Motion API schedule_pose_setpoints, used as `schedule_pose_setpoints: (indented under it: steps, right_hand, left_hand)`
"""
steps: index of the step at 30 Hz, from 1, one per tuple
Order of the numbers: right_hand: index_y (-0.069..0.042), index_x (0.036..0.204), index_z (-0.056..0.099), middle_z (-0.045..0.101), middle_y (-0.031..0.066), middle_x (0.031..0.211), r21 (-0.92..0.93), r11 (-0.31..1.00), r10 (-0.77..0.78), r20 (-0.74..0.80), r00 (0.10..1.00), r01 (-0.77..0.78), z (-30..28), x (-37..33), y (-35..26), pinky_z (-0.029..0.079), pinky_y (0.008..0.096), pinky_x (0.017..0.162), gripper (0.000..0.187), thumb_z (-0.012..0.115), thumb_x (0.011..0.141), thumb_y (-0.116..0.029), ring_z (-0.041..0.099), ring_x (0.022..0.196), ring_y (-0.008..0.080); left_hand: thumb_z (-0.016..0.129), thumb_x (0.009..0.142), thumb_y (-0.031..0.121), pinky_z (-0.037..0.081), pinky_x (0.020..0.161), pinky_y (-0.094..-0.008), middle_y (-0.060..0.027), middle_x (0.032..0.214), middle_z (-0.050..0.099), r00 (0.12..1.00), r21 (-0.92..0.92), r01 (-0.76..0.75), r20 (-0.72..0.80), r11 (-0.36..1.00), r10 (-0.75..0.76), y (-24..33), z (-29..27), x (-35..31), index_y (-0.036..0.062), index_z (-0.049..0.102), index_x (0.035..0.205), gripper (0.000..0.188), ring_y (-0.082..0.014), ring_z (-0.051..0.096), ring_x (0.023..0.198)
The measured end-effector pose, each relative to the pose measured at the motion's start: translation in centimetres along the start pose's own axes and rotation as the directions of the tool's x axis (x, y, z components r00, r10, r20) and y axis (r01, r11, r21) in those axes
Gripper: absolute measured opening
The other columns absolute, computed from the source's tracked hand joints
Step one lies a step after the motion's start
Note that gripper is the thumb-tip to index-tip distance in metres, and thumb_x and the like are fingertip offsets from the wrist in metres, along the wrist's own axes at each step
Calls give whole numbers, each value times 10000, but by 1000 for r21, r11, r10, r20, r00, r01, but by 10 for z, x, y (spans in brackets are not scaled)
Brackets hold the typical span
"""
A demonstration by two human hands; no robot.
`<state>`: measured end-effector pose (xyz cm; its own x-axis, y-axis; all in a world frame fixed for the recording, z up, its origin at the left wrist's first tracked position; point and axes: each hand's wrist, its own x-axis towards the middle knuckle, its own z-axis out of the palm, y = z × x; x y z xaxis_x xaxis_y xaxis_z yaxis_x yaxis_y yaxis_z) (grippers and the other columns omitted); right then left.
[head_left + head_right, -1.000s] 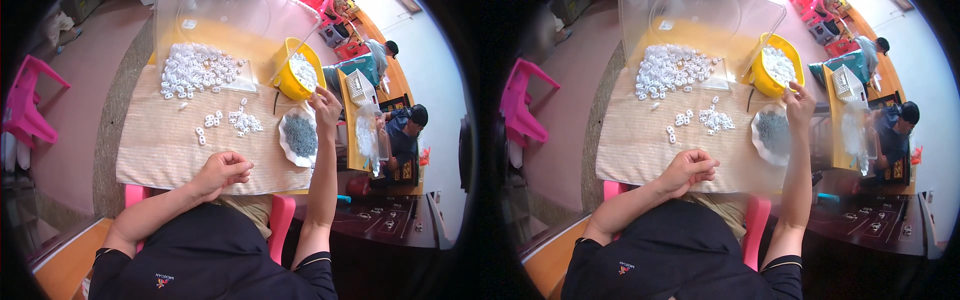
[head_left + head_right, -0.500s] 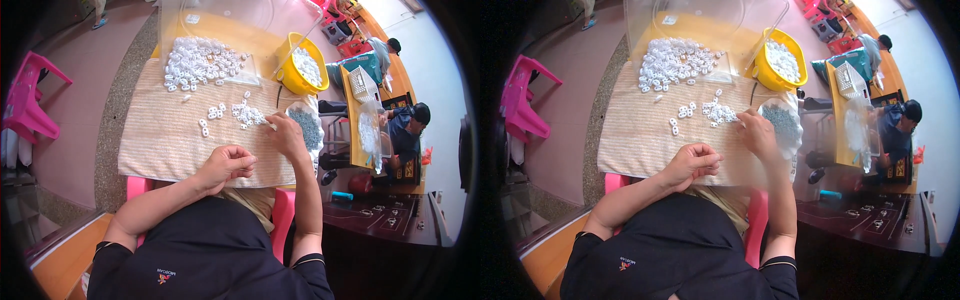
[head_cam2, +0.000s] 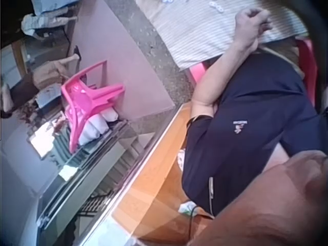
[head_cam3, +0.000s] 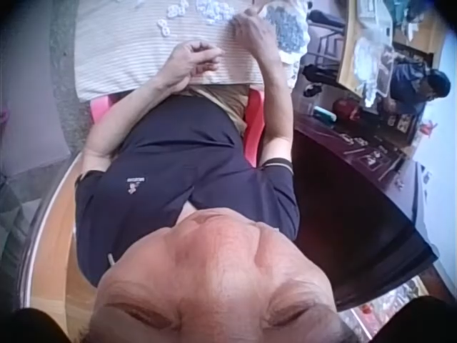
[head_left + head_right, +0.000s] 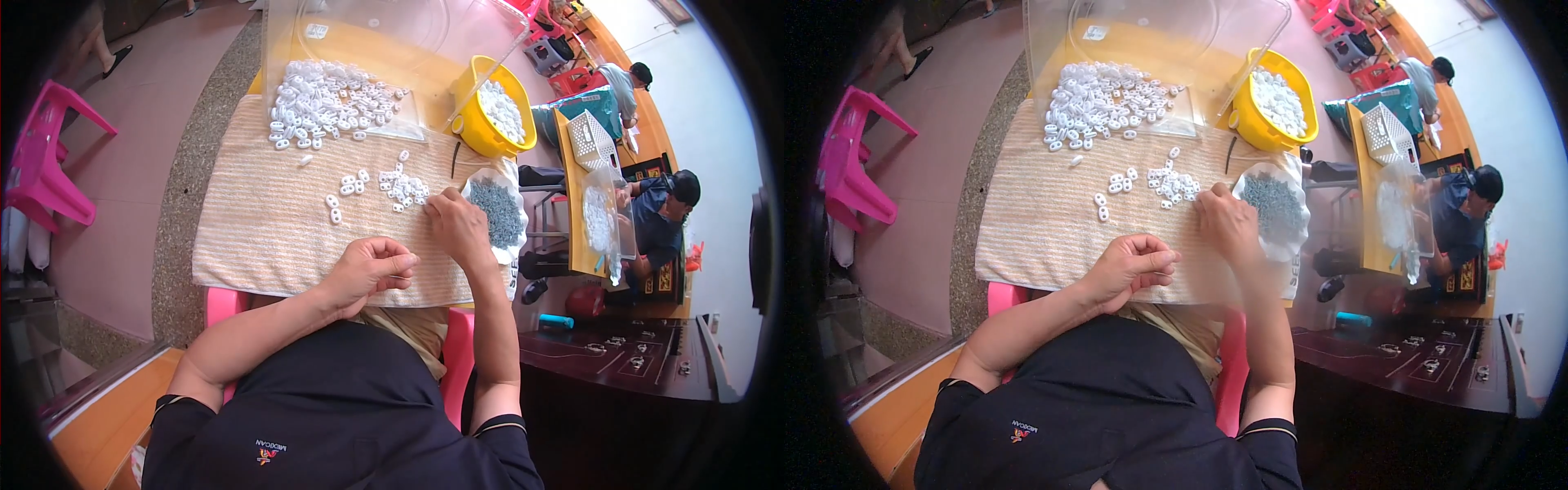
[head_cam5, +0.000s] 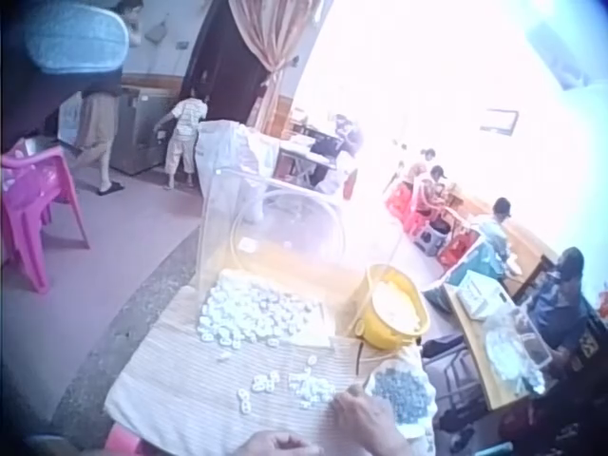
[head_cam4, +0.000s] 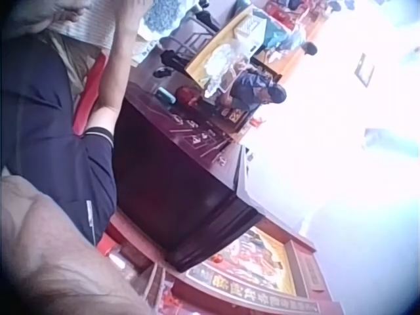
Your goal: Assembling small white plastic components by manually inserting metal pins.
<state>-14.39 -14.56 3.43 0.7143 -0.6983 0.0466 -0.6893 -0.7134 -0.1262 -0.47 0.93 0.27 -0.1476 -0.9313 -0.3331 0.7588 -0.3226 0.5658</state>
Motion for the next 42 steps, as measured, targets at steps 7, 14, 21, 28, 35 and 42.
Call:
schedule_pose_setpoints:
  steps: [7, 14, 21, 28, 35, 42]
  right_hand:
    - [-67, 857, 651, 623, 126, 902, 65, 998, -14, -29, 999, 16, 5, -12, -6, 509, 431, 685, 172, 570, 888, -215, 642, 766, 342]
    - [-26, 872, 637, 628, 141, 850, 247, 962, -82, -147, 986, 117, 5, -26, -13, 503, 413, 656, 97, 614, 859, -118, 634, 738, 340]
    - [-23, 860, 633, 627, 118, 799, 295, 933, -89, -360, 929, 204, 4, -45, -51, 503, 362, 555, 50, 658, 824, -47, 626, 641, 301]
    - [-36, 922, 650, 626, 108, 814, 302, 913, -113, -459, 881, 274, 11, -52, -58, 510, 355, 530, 146, 678, 782, -6, 636, 643, 273]
    - [-6, 947, 641, 614, 116, 880, 465, 825, -62, -491, 869, 322, 17, -59, -59, 503, 292, 519, 187, 694, 775, 47, 627, 647, 205]
    - [1, 974, 651, 616, 111, 915, 567, 801, 69, -404, 912, 190, 6, -74, -36, 492, 266, 535, 193, 693, 790, 46, 608, 648, 149]
  left_hand:
    - [655, 892, 105, 560, 710, -252, -61, 922, 658, 1000, -14, -4, -26, 1000, 4, 1, -2, 2, 27, 627, 940, 96, -111, 633, 776]
    - [641, 902, 100, 557, 722, -255, -50, 929, 652, 998, -23, -51, -36, 998, 50, 1, -2, 2, 23, 618, 994, 122, -108, 632, 791]
    - [617, 924, 123, 527, 776, -247, -35, 960, 638, 991, -100, -113, -77, 989, 105, 5, 2, 1, -8, 601, 1109, 228, -93, 612, 848]
    - [586, 948, 155, 519, 772, -269, -43, 970, 649, 987, -68, -129, -104, 989, 121, 3, 3, 0, 10, 631, 1030, 173, -110, 618, 866]
    - [551, 967, 184, 532, 776, -286, -66, 944, 659, 976, 19, -187, -108, 982, 188, -1, 3, 0, 25, 627, 992, 177, -128, 632, 851]
    - [551, 961, 132, 561, 754, -274, -105, 956, 660, 969, 52, -180, -160, 982, 186, 1, 1, 0, 2, 609, 983, 144, -142, 651, 827]
